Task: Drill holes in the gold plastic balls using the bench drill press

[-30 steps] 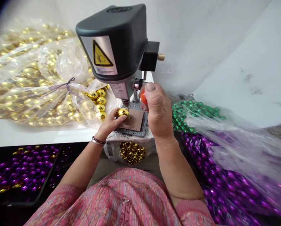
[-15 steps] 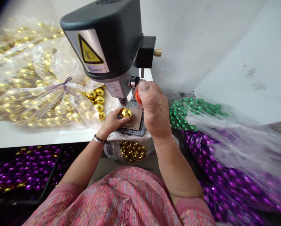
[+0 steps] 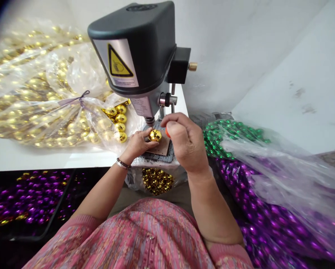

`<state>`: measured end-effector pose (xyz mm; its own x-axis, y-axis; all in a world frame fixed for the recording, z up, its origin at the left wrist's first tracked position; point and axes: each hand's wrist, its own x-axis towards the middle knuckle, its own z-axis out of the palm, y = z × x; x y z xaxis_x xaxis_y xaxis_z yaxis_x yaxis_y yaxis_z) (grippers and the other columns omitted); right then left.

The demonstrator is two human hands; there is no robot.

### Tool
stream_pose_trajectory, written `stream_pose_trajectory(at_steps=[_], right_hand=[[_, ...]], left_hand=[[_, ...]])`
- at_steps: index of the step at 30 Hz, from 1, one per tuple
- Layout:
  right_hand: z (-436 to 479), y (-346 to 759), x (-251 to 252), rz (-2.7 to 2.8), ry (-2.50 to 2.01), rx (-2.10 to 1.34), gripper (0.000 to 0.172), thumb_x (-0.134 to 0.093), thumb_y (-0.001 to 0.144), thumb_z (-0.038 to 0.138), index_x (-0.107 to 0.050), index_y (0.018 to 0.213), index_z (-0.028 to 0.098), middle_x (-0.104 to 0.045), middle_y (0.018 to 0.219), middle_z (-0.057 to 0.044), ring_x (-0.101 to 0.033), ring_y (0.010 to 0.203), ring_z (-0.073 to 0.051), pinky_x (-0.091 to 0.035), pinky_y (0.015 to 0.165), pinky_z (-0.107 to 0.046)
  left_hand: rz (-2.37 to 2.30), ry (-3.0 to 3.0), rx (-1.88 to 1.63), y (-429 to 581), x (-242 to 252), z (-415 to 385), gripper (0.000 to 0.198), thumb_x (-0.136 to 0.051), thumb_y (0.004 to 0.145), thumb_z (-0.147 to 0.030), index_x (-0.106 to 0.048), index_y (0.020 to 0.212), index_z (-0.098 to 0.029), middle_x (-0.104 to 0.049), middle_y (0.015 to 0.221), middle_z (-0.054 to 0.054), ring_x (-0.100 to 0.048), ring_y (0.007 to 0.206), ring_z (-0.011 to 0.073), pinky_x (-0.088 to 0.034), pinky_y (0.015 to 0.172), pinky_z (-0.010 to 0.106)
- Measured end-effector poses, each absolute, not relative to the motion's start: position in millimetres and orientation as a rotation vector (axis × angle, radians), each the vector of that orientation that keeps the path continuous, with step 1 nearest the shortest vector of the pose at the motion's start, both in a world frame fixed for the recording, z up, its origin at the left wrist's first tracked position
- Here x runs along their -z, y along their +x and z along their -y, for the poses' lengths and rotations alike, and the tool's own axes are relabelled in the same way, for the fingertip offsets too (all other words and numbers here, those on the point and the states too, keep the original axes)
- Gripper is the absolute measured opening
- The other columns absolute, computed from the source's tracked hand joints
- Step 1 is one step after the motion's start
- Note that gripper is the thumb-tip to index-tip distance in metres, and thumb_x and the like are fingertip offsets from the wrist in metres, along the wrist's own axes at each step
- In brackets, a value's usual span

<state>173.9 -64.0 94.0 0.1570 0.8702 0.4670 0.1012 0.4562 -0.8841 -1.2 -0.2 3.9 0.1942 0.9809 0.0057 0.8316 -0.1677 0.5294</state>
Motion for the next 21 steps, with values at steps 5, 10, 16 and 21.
stream_pose_trajectory(at_steps=[5,10,16,21], right_hand=[[68.0,166.9,-84.5,1.309,-1.028,-0.608,0.027,-0.050,0.090,0.035,-0.061,0.071,0.020,-0.052,0.062,0.003,-0.044,0.057,-0.008,-0.035,0.055,-0.025],[65.4,160.9,-81.4,1.267,-1.084,-0.466,0.032,-0.053,0.091,0.042,-0.055,0.067,0.020,-0.047,0.058,0.005,-0.043,0.056,-0.008,-0.035,0.055,-0.024],[65.0,162.3,-66.6,1.300,-1.041,-0.419,0.027,-0.052,0.091,0.038,-0.061,0.073,0.020,-0.058,0.066,0.003,-0.050,0.059,-0.009,-0.041,0.059,-0.025],[58.5,160.6,-48.0,1.236,-1.017,-0.423,0.026,-0.053,0.092,0.039,-0.064,0.077,0.021,-0.063,0.072,0.002,-0.059,0.068,-0.011,-0.046,0.067,-0.029]], left_hand=[[-1.699,2.052,-0.487,-0.7,-2.7,1.0,0.061,-0.078,0.074,-0.042,-0.066,0.132,-0.028,-0.073,0.114,0.009,-0.057,0.117,0.0339,-0.037,0.104,0.049],[-1.685,2.052,-0.523,-1.5,-1.5,2.3,0.058,-0.079,0.074,-0.042,-0.067,0.129,-0.031,-0.073,0.105,0.006,-0.058,0.110,0.0316,-0.040,0.099,0.045],[-1.641,1.976,-0.579,-3.5,1.7,2.2,0.061,-0.081,0.072,-0.040,-0.066,0.131,-0.029,-0.072,0.106,0.007,-0.057,0.109,0.0317,-0.043,0.096,0.043],[-1.601,1.950,-0.581,-3.7,2.0,2.3,0.058,-0.081,0.073,-0.038,-0.068,0.129,-0.031,-0.072,0.108,0.005,-0.057,0.110,0.0319,-0.042,0.099,0.044]])
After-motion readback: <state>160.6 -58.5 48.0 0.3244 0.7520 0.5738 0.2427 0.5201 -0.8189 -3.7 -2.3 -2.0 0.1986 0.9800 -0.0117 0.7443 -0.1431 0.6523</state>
